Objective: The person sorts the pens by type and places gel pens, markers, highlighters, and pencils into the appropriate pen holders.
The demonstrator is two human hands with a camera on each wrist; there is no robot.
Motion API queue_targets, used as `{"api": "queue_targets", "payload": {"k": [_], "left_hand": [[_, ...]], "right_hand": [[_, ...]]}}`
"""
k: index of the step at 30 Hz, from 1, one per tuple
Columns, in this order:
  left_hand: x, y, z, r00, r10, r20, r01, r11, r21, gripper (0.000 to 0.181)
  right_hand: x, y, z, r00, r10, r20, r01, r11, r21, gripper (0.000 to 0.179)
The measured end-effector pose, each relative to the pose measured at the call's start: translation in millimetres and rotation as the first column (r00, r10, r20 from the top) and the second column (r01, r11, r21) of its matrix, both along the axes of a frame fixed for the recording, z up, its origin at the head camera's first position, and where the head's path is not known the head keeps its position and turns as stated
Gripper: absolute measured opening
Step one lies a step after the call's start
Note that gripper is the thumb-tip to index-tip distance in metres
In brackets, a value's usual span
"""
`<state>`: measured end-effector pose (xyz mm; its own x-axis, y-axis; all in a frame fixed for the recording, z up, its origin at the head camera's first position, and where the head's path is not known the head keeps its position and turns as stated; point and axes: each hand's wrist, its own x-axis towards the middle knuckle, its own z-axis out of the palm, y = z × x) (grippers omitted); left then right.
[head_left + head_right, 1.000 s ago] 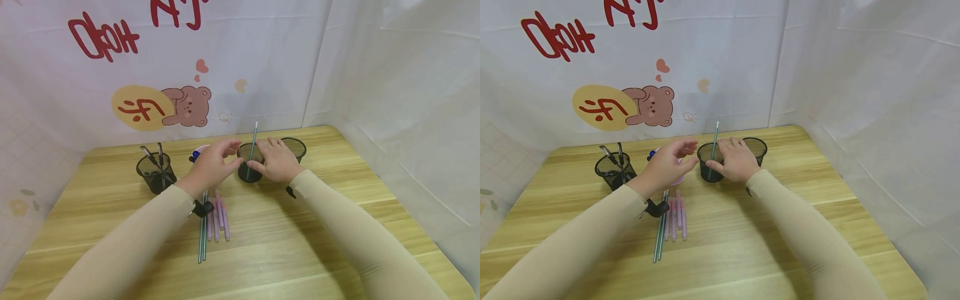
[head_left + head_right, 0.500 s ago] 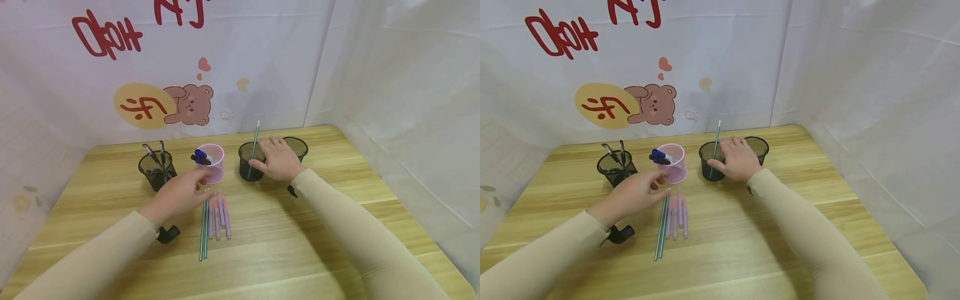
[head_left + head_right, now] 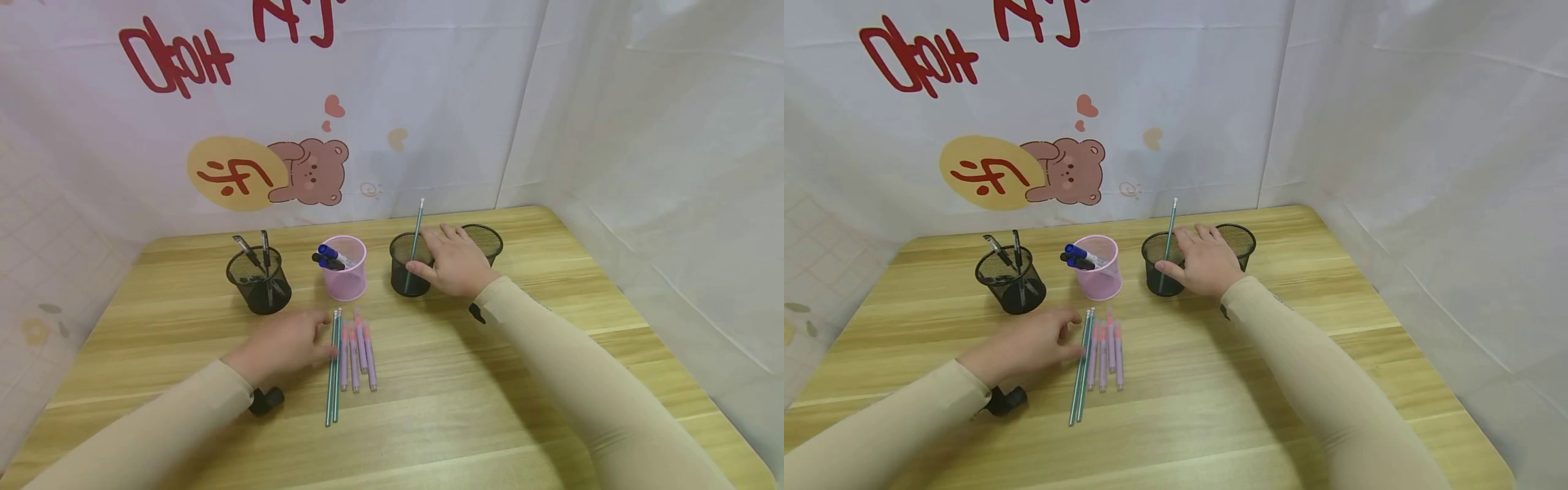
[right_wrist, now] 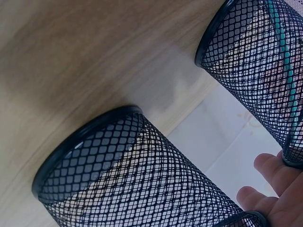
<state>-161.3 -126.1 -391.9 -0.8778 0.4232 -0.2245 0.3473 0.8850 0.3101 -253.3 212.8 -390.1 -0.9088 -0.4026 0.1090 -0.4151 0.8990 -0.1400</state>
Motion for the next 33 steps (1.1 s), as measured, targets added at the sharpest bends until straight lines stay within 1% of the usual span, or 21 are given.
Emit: {"api": "queue_targets", "payload": {"k": [6,11,17,25,33], "left_hand": [[2.1,0.4,-8.2,1.000,-0.012,0.002,0.012,1.000,-0.004,0.066],[3.4,1.0,-11.3,0.999,-0.029,-0.016,0.029,1.000,-0.009,0.064],[3.8,2.0,-9.6,1.000,-0.020,-0.009,0.020,1.000,-0.009,0.062],[2.3,2.6,-5.4,0.999,0.013,0.038,-0.013,1.000,-0.010,0.057],[3.6,2.6,-1.2,0.997,0.045,0.067,-0.044,0.999,-0.011,0.053]], "right_hand": [[1.0,-0.4,0.5,1.000,0.000,-0.001,0.000,1.000,0.002,0.093],[1.6,-1.0,1.4,1.000,0.000,-0.002,0.000,1.000,0.000,0.091],[2.0,-1.2,2.5,1.000,-0.001,-0.001,0.001,1.000,0.000,0.091],[0.7,-1.0,0.5,1.000,0.000,-0.003,0.000,1.000,0.007,0.092],[2.9,-1.8,3.6,1.000,-0.005,0.008,0.005,1.000,0.010,0.092]]}}
